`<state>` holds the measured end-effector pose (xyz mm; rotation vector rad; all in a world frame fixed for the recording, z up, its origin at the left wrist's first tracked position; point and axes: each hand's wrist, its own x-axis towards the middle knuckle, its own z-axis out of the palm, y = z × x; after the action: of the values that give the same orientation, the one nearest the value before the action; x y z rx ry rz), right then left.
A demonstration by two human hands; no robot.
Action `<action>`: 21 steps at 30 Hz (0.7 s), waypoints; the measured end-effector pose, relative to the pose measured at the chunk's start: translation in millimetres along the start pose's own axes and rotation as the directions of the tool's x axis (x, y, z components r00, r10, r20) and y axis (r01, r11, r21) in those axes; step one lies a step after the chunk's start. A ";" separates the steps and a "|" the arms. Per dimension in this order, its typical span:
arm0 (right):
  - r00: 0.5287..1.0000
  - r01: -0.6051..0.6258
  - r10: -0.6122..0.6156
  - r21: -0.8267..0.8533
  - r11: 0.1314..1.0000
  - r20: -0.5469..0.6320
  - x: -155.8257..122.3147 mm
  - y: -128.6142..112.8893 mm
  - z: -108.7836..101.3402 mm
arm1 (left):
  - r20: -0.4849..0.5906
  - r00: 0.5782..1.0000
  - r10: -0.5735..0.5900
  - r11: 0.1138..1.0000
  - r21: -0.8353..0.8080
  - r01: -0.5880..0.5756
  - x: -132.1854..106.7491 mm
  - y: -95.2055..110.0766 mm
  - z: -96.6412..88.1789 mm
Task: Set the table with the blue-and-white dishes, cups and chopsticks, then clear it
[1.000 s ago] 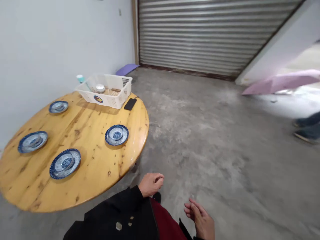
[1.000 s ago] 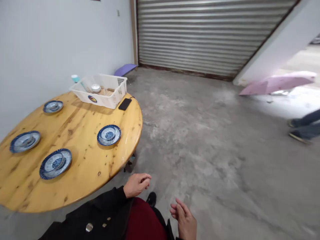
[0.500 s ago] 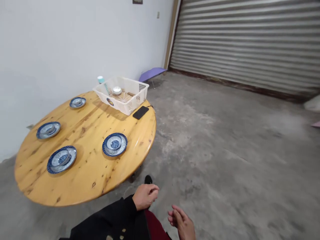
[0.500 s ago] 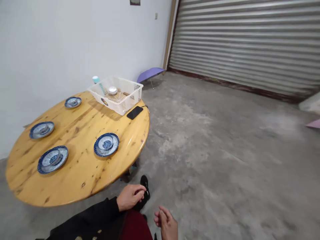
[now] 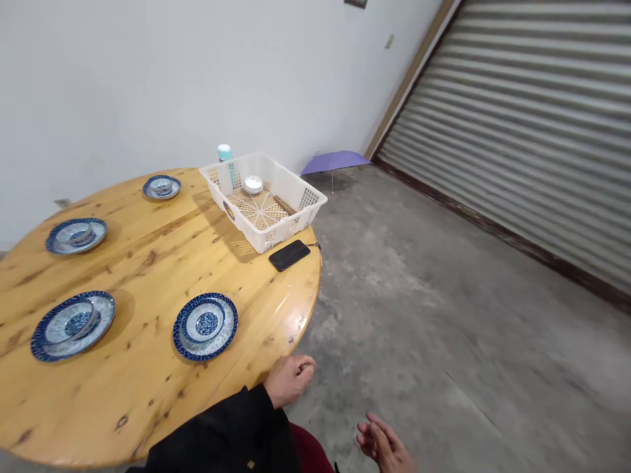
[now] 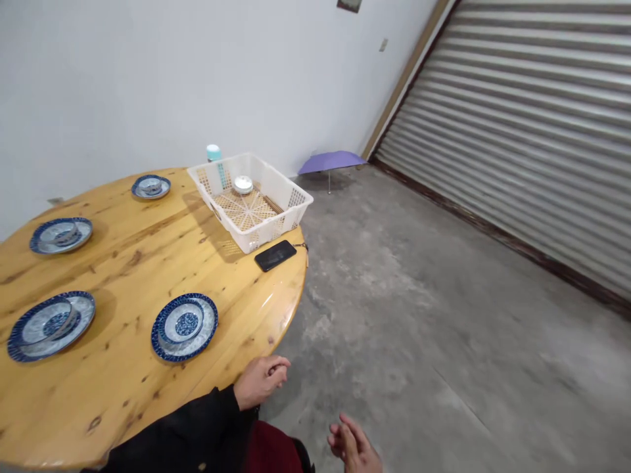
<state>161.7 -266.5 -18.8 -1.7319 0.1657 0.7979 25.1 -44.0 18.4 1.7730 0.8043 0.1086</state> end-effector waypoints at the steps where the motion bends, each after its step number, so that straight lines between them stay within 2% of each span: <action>1: 1.000 0.018 -0.018 -0.025 1.000 0.018 9.3 -13.9 8.0 | -0.020 1.000 -0.013 0.999 -0.034 0.012 2.5 -0.2 -4.3; 4: 0.993 0.106 -0.099 -0.097 0.990 0.068 37.8 -63.6 33.9 | -0.088 0.995 -0.044 0.989 -0.144 0.031 4.2 0.8 -17.3; 6: 0.972 0.213 -0.196 -0.140 0.967 0.127 59.0 -105.9 51.9 | -0.147 0.987 -0.061 0.981 -0.190 0.032 3.6 4.3 -27.5; 9: 0.893 0.435 -0.385 -0.233 0.870 0.231 94.3 -181.2 82.2 | -0.246 0.965 -0.086 0.972 -0.234 0.027 6.1 14.4 -51.2; 12: 0.774 0.618 -0.521 -0.249 0.745 0.361 133.9 -262.2 121.7 | -0.373 0.920 -0.120 0.971 -0.239 0.029 16.8 26.9 -90.8; 15: 0.668 0.722 -0.590 -0.203 0.662 0.454 178.4 -341.0 174.2 | -0.546 0.832 -0.098 0.992 -0.119 0.039 34.4 40.6 -145.7; 17: 0.580 0.788 -0.638 -0.148 0.598 0.507 208.8 -390.1 215.3 | -0.668 0.737 -0.101 0.994 -0.032 0.107 48.9 55.1 -186.8; 21: 0.359 0.901 -0.720 -0.017 0.435 0.595 258.0 -475.5 304.0 | -0.798 0.596 -0.087 0.955 0.103 0.277 92.3 106.8 -270.4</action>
<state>465.2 236.7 180.7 -1.5370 -1.2536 0.4551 22.5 213.4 182.0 1.8129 1.6978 0.7419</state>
